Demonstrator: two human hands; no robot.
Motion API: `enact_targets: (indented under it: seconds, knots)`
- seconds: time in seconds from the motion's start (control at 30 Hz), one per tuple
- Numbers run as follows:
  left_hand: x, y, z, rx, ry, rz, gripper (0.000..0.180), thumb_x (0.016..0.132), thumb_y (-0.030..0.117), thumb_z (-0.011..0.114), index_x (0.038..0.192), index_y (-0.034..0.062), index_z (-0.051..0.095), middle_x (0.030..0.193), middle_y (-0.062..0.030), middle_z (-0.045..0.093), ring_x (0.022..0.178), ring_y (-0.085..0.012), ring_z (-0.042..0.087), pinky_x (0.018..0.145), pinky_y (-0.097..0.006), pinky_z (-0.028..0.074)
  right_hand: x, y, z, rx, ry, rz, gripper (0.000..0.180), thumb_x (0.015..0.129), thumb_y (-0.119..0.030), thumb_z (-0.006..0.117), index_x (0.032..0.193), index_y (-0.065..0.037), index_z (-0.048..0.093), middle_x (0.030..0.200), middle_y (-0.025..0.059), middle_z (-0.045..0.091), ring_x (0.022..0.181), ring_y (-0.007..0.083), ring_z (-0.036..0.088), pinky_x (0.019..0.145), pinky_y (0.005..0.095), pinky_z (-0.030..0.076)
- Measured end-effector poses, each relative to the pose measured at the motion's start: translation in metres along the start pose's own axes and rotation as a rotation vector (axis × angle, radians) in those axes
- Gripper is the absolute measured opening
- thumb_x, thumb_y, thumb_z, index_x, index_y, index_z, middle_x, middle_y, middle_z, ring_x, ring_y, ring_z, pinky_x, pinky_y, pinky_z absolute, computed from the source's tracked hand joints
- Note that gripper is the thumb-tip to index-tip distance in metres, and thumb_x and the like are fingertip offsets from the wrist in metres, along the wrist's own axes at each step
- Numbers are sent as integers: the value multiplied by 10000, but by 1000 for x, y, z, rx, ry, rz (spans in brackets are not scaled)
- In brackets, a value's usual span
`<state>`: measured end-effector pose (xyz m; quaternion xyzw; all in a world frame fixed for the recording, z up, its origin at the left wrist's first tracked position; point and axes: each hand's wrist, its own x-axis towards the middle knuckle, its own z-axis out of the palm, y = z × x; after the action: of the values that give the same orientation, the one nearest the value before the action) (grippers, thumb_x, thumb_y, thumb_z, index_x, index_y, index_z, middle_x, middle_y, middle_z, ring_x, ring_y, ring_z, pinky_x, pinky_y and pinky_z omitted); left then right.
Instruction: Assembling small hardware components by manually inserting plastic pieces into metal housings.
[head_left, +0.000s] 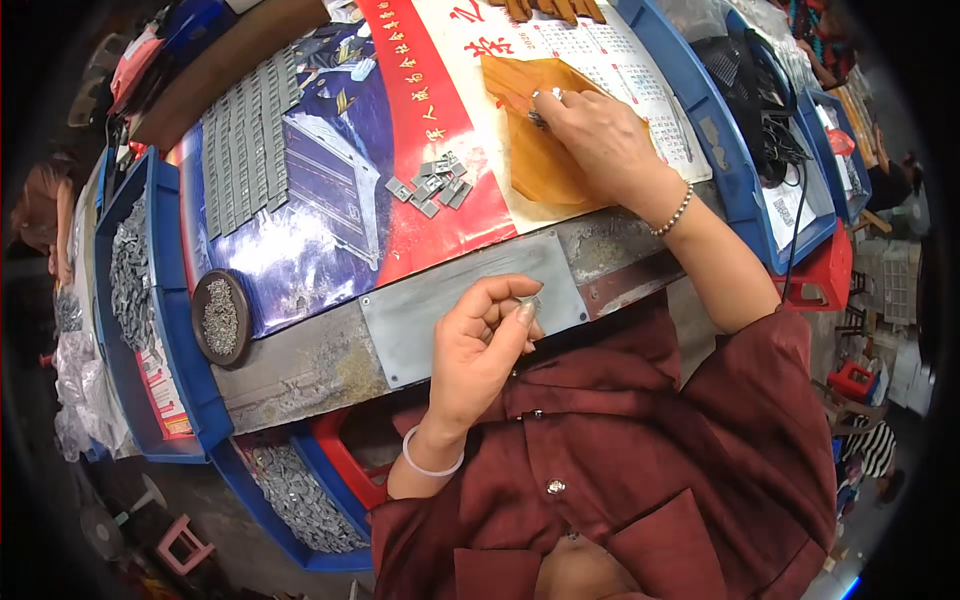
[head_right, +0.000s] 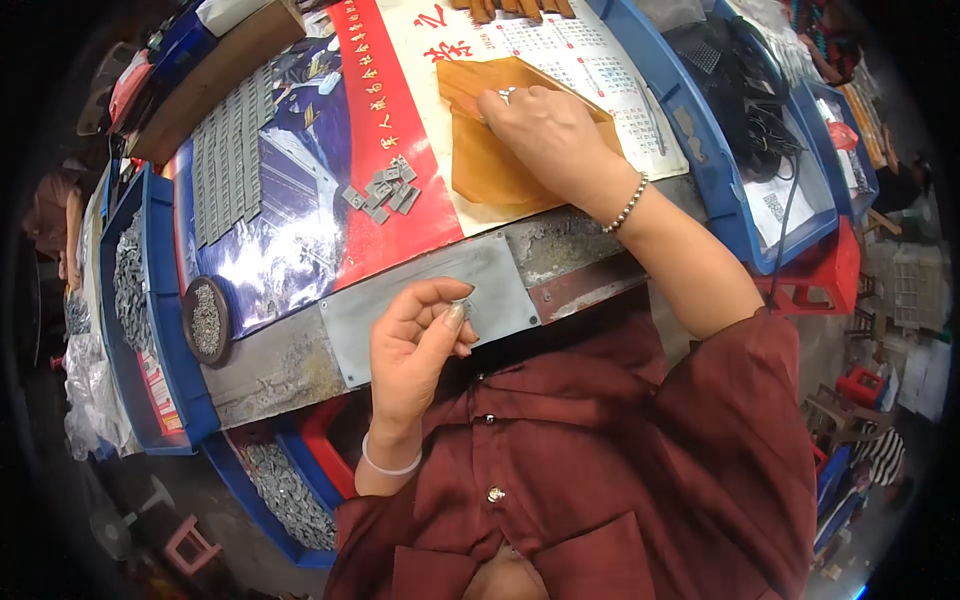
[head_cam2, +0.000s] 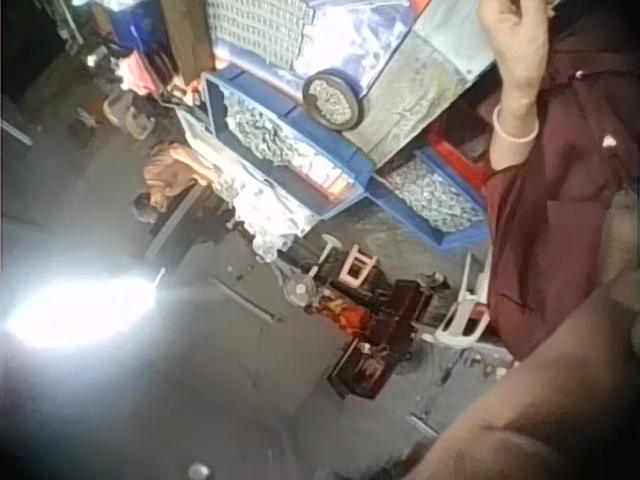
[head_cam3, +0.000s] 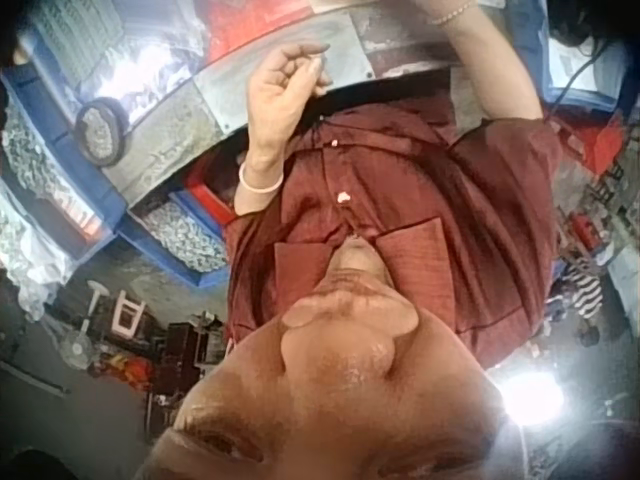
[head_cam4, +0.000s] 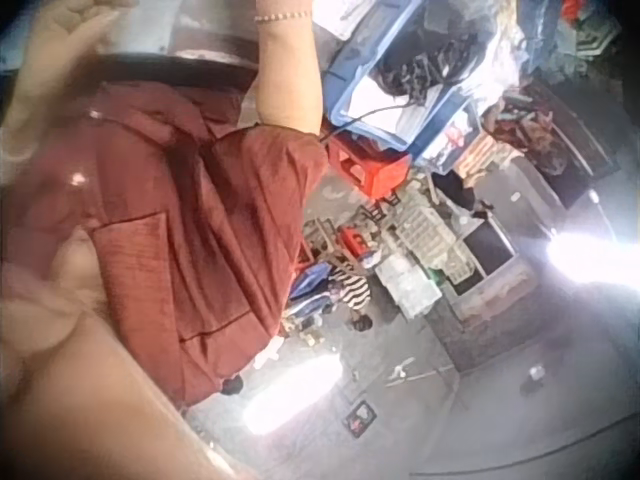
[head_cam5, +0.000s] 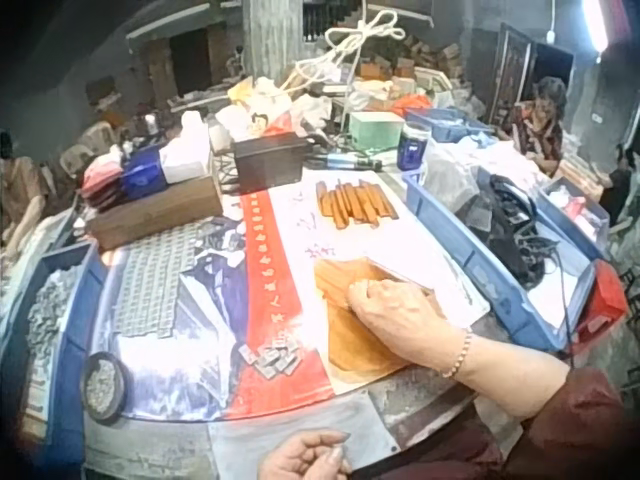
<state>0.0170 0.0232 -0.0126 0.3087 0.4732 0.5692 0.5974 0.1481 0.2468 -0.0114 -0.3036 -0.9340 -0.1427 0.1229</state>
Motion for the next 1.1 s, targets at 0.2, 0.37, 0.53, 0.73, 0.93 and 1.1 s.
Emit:
enact_targets:
  seconds: [0.2,0.37,0.53,0.73,0.93,1.1]
  knots:
    - [-1,-1,-4,-15,-1,3,211,936,56,542,1129,-25,574,790,-27,619,688,-49,555,626,-179,456,4,5,5,63,61,-34,79,827,-87,569,885,-61,522,700,113,613,674,283,644,617,373,517]
    - [-4,-2,-4,-31,-13,10,211,941,68,546,1136,-9,573,785,-12,619,685,-36,547,621,-176,449,1,31,14,538,22,210,140,816,-74,571,945,-29,539,789,161,652,743,339,644,622,420,476]
    - [-1,-2,-4,-10,-22,-5,210,939,68,555,1134,-6,577,791,-10,618,692,-36,550,618,-180,449,-7,29,5,729,-25,304,161,815,-82,604,958,-36,546,798,180,644,741,354,627,661,417,491]
    - [2,1,0,7,-14,-15,211,936,51,544,1126,-35,574,796,-38,621,708,-59,574,618,-188,470,-1,9,-1,205,-20,83,150,827,-122,604,921,-49,513,782,124,621,786,307,634,659,406,513]
    - [1,-2,-1,-6,-17,-4,212,935,46,543,1127,-39,573,796,-41,622,707,-61,574,619,-188,472,6,9,1,84,-27,17,121,826,-99,591,895,-56,501,759,134,625,768,301,641,640,391,517]
    - [-1,-1,-3,-32,-27,-14,219,935,48,550,1143,-17,570,810,-6,614,723,-42,564,632,-190,463,1,24,-4,738,-101,268,143,798,-28,626,916,-23,546,738,124,645,688,209,641,614,296,490]
